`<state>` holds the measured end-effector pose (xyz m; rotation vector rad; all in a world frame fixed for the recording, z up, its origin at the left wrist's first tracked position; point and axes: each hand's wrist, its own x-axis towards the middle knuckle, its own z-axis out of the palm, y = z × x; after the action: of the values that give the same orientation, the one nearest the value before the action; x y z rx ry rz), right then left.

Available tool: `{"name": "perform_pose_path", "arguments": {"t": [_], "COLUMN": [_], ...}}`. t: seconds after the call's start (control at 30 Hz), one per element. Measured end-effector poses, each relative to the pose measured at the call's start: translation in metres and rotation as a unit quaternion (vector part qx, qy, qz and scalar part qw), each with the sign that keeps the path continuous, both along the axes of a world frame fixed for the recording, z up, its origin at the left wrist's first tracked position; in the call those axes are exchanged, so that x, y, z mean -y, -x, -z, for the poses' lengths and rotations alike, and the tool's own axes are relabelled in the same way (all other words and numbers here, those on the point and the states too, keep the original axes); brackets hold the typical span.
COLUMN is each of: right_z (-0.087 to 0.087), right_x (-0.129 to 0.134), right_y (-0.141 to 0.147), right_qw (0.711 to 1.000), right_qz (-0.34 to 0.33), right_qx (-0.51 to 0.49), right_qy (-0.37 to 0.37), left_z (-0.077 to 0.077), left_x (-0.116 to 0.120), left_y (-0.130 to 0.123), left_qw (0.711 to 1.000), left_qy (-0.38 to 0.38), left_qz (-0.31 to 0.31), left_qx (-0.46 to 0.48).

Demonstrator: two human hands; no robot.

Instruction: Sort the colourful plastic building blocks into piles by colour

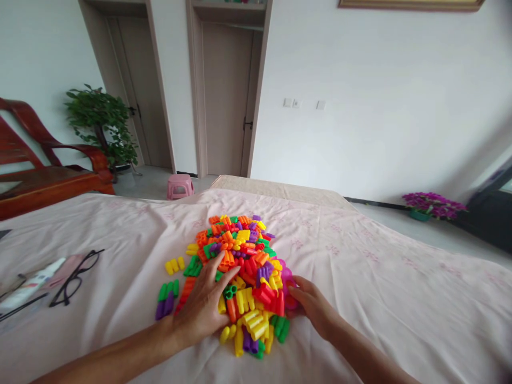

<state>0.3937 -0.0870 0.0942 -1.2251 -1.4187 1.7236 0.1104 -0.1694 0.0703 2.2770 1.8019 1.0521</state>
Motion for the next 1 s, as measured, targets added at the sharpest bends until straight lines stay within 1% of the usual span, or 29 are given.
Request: {"name": "perform_pose_path", "arguments": {"t": [0.13,0.2,0.3,0.37,0.47,0.53,0.6,0.67,0.7,0.8,0.83,0.87,0.9,0.97,1.0], "right_z": [0.0,-0.003,-0.01,-0.017,-0.025,-0.029,-0.034,-0.041,-0.045,-0.059,-0.062,-0.063,-0.063,-0.057,-0.052], "right_x": [-0.001,-0.003,-0.01,-0.016,-0.027,-0.036,-0.045,-0.052,-0.054,-0.062,-0.066,-0.072,-0.08,-0.099,-0.111], "right_y": [0.025,0.032,0.039,0.043,0.052,0.061,0.069,0.077,0.079,0.083,0.082,0.079,0.075,0.06,0.051], "right_qw": [1.0,0.999,0.997,0.996,0.994,0.991,0.982,0.963,0.947,0.878,0.86,0.854,0.859,0.896,0.917], "right_qz": [0.002,0.009,0.02,0.015,0.001,-0.005,-0.007,-0.008,-0.007,0.005,0.011,0.019,0.031,0.066,0.089], "right_qx": [-0.019,-0.033,-0.046,-0.045,-0.026,0.004,0.051,0.112,0.147,0.24,0.257,0.263,0.258,0.222,0.198], "right_qy": [-0.017,-0.033,-0.059,-0.076,-0.105,-0.133,-0.179,-0.245,-0.286,-0.415,-0.44,-0.449,-0.44,-0.378,-0.335], "left_z": [-0.001,-0.001,-0.003,-0.008,-0.02,-0.028,-0.033,-0.036,-0.038,-0.045,-0.048,-0.049,-0.05,-0.045,-0.039], "left_x": [-0.017,-0.025,-0.036,-0.045,-0.059,-0.07,-0.08,-0.088,-0.092,-0.097,-0.096,-0.095,-0.093,-0.088,-0.085], "left_y": [-0.008,-0.01,-0.012,-0.012,-0.008,-0.002,0.006,0.016,0.021,0.039,0.046,0.053,0.061,0.078,0.087], "left_qw": [0.999,0.998,0.994,0.988,0.981,0.978,0.975,0.972,0.972,0.978,0.981,0.984,0.987,0.991,0.992], "left_qy": [-0.007,-0.012,-0.017,-0.02,-0.026,-0.022,-0.017,-0.025,-0.034,-0.044,-0.044,-0.043,-0.044,-0.041,-0.032], "left_qz": [-0.003,-0.009,-0.035,-0.051,-0.052,-0.052,-0.058,-0.069,-0.075,-0.07,-0.061,-0.055,-0.055,-0.075,-0.092], "left_qx": [0.037,0.059,0.105,0.142,0.186,0.203,0.216,0.221,0.219,0.191,0.178,0.163,0.146,0.105,0.085]}}
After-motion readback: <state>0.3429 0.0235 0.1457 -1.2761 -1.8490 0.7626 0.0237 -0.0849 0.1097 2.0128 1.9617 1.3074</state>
